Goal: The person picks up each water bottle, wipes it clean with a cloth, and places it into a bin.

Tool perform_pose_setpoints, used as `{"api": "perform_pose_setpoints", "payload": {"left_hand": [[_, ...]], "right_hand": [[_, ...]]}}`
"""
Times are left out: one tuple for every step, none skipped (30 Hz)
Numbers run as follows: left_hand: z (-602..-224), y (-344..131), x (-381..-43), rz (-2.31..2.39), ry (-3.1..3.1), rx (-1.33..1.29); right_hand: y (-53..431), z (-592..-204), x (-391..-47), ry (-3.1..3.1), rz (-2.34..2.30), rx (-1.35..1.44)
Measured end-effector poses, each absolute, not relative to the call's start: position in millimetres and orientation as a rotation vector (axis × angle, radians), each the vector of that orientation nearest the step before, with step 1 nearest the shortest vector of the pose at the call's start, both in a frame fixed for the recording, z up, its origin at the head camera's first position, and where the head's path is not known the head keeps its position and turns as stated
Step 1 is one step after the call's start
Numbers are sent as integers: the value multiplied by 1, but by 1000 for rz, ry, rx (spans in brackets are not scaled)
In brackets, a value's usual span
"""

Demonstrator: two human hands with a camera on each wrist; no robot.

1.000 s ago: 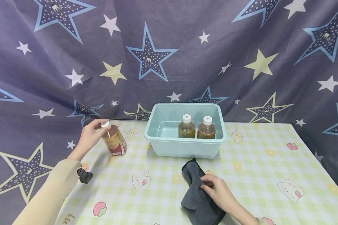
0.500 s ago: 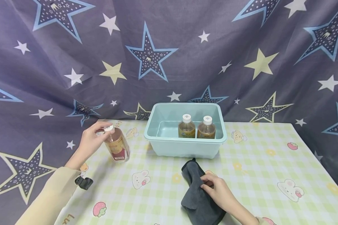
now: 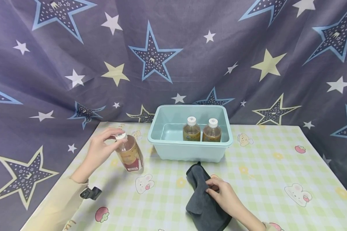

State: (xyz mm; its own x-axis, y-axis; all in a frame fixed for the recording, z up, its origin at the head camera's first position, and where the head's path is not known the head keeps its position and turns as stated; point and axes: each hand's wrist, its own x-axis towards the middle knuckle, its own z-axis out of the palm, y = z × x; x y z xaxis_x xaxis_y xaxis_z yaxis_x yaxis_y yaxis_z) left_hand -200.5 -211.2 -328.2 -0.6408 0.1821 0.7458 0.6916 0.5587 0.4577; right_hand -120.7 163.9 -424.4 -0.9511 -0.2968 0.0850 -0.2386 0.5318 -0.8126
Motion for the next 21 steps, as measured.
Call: {"api": "perform_pose_setpoints", "payload": {"left_hand": [[-327,-208,-199,-1023,-2127,-725],[-326,-206,-198,-1040,-2114,-751],[-325,-203,-197,-1050,-2103,-772],[-325,-200,-195,-1061,-2097,-786],[-324,-198,-194,-1067,-2092,-798],[-324,-195,-193,-1077,-2091,-806],[-323,-192,-191,-1085,-2091,-816],[-323,-190,-190,-1095,-2093,-823],[-322,-187,-189,-1100,-2093,-832],[-322,-184,-188,-1107,-2096,-841],[-322,-180,-186,-1114,-2097,-853],[-322,-177,-185,-1125,-2099,-866],[-322,-173,-184,-1133,-2101,-878],[-322,-169,-183,-1139,-2104,-889],[-322,-165,-182,-1140,-2100,-904],[-323,-161,-182,-1139,-2098,-918],[-323,-158,-182,-1144,-2095,-933],[-324,-154,-182,-1142,-2089,-949],[-326,-151,-182,-1141,-2081,-965],[-327,-147,-182,-1138,-2072,-982],[-328,-144,-181,-1143,-2064,-999]], "right_hand": [[164,-424,-121,2695,-1413,-473],[164,-424,-121,2696,-1414,-476],[164,-424,-121,2696,-1414,-479],[164,-424,-121,2697,-1414,-480],[164,-424,-121,2697,-1415,-483],[164,-424,-121,2697,-1415,-484],[164,-424,-121,2697,-1414,-487],[164,-424,-121,2700,-1411,-489],[164,-424,-121,2702,-1409,-489],[164,-424,-121,2705,-1407,-489],[164,-424,-121,2708,-1406,-489],[164,-424,-121,2713,-1403,-486],[164,-424,-122,2716,-1402,-484],[164,-424,-122,2718,-1403,-483],[164,-424,-122,2719,-1403,-480],[163,-424,-122,2721,-1403,-479],[163,-424,-122,2721,-1403,-480],[163,-425,-122,2722,-1403,-479],[163,-425,-122,2723,-1404,-481],[163,-425,-122,2724,-1403,-484],[163,-425,-123,2727,-1403,-485]]}}
